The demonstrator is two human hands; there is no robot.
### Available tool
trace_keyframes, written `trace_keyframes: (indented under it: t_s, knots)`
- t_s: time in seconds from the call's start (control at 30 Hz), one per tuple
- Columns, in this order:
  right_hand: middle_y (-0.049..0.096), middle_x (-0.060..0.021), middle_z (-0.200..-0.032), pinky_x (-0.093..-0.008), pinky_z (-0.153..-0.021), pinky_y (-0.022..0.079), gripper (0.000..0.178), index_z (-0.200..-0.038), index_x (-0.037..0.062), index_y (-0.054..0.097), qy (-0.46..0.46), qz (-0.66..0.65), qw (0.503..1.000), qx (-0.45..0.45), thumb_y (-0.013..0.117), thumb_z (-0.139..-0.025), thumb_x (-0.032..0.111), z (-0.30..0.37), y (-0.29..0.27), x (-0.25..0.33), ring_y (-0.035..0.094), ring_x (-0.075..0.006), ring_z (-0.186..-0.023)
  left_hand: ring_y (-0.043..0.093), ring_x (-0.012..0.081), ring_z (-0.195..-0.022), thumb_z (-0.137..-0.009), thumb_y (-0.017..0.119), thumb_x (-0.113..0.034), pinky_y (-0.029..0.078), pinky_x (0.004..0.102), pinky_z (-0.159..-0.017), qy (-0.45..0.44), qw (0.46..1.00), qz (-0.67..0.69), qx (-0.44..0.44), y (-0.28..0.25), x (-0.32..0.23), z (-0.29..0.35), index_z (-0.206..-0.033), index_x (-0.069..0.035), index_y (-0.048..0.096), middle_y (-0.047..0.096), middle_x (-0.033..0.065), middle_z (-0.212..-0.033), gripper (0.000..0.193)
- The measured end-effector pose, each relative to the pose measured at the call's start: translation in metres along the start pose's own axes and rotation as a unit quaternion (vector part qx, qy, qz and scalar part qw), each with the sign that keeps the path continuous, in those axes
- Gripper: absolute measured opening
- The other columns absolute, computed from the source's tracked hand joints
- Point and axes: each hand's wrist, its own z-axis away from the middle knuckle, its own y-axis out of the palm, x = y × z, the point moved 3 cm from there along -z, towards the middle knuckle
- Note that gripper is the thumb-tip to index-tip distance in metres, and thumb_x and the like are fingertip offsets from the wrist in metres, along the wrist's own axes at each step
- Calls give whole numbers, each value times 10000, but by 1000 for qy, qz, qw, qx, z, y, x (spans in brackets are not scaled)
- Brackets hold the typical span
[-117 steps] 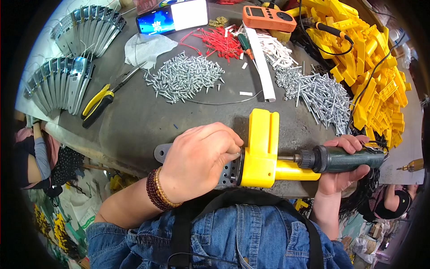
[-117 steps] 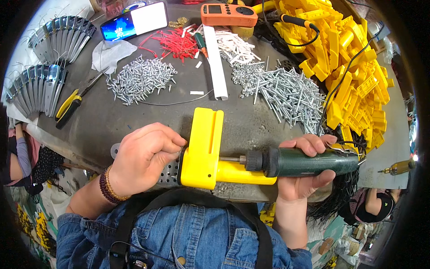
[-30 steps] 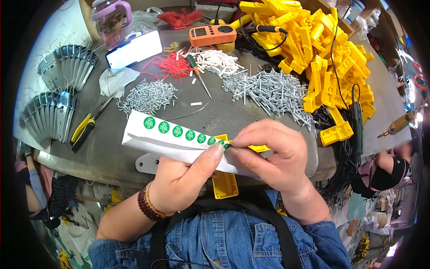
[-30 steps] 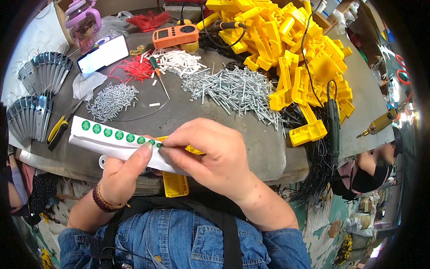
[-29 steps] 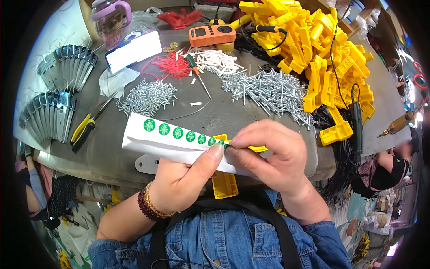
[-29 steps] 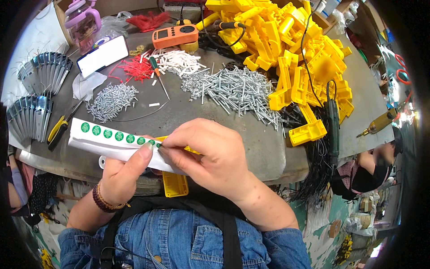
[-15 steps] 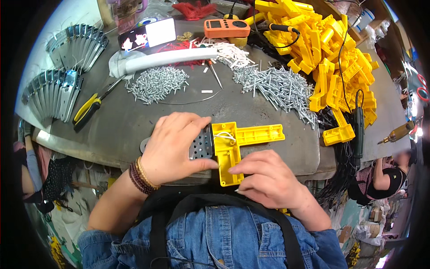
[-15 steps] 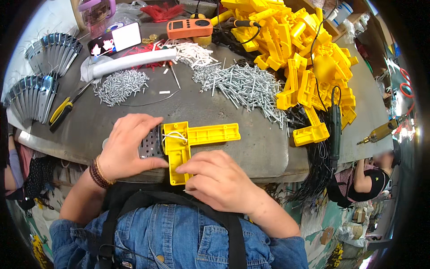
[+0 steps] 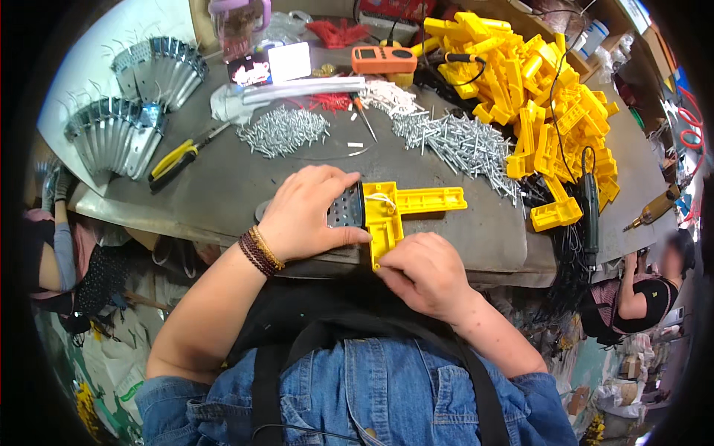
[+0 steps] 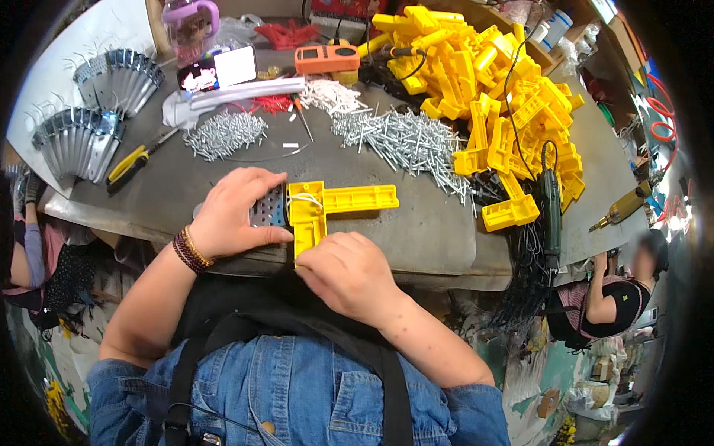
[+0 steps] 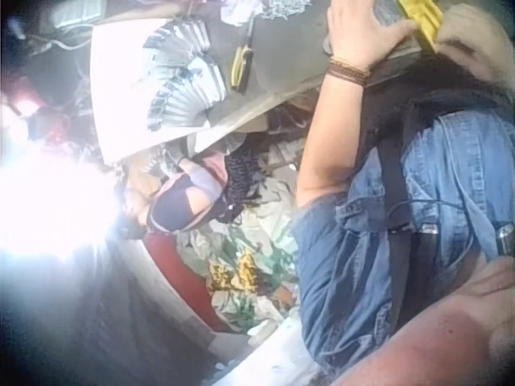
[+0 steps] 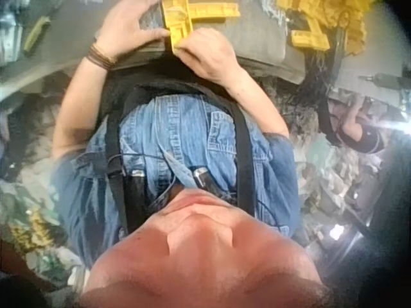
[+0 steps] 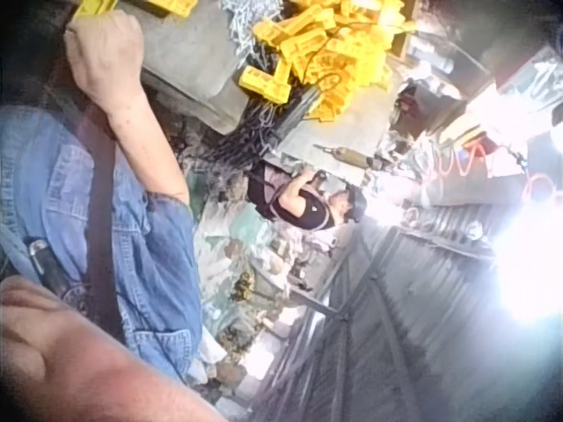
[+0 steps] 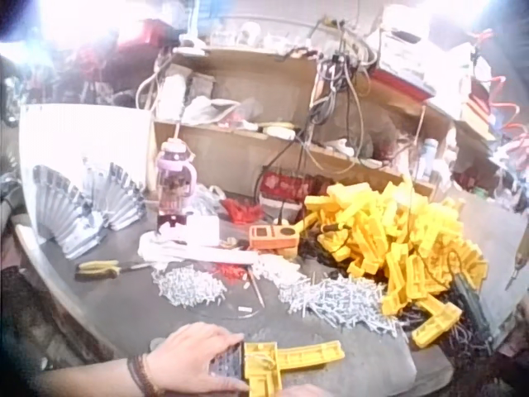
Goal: Assemble electronic components and wires into a yellow plastic housing using a soldering iron.
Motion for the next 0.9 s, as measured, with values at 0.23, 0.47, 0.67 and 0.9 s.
trace_keyframes:
  t_s: [0.23,0.47,0.67,0.9]
  knots:
    - [631,-112,-1188,-433,-952,463,340,-1097,55,629,117,183,967,-136,731,-773,70,11,-38,-54,604,-330,-1062,645,247,-975,-853,742,-221,509,332,-851,-87,987,104,-87,-24,33,-21,-1144,-30,657,658,122,-1055,358]
    - [644,-99,-1175,-415,-909,483,372,-1110,64,637,121,68,976,-165,751,-756,63,29,-32,-71,608,-315,-1073,646,322,-995,-825,704,-250,497,451,-881,-137,979,-143,-48,-24,84,-70,-1023,-76,713,694,124,-1003,263]
    - [671,-113,-1093,-421,-914,476,275,-1003,75,663,160,271,931,-186,762,-746,95,81,-124,-111,604,-318,-1068,629,303,-891,-794,721,-114,501,377,-794,-27,998,54,-36,-25,25,-61,-1005,-29,666,664,134,-943,234]
    - [655,-158,-1114,-416,-969,473,468,-1196,61,639,469,240,825,-205,767,-761,176,174,-222,-160,601,-343,-1091,567,341,-974,-677,733,4,447,408,-848,24,996,66,-52,-9,-37,-6,-1048,-17,636,608,156,-1062,384]
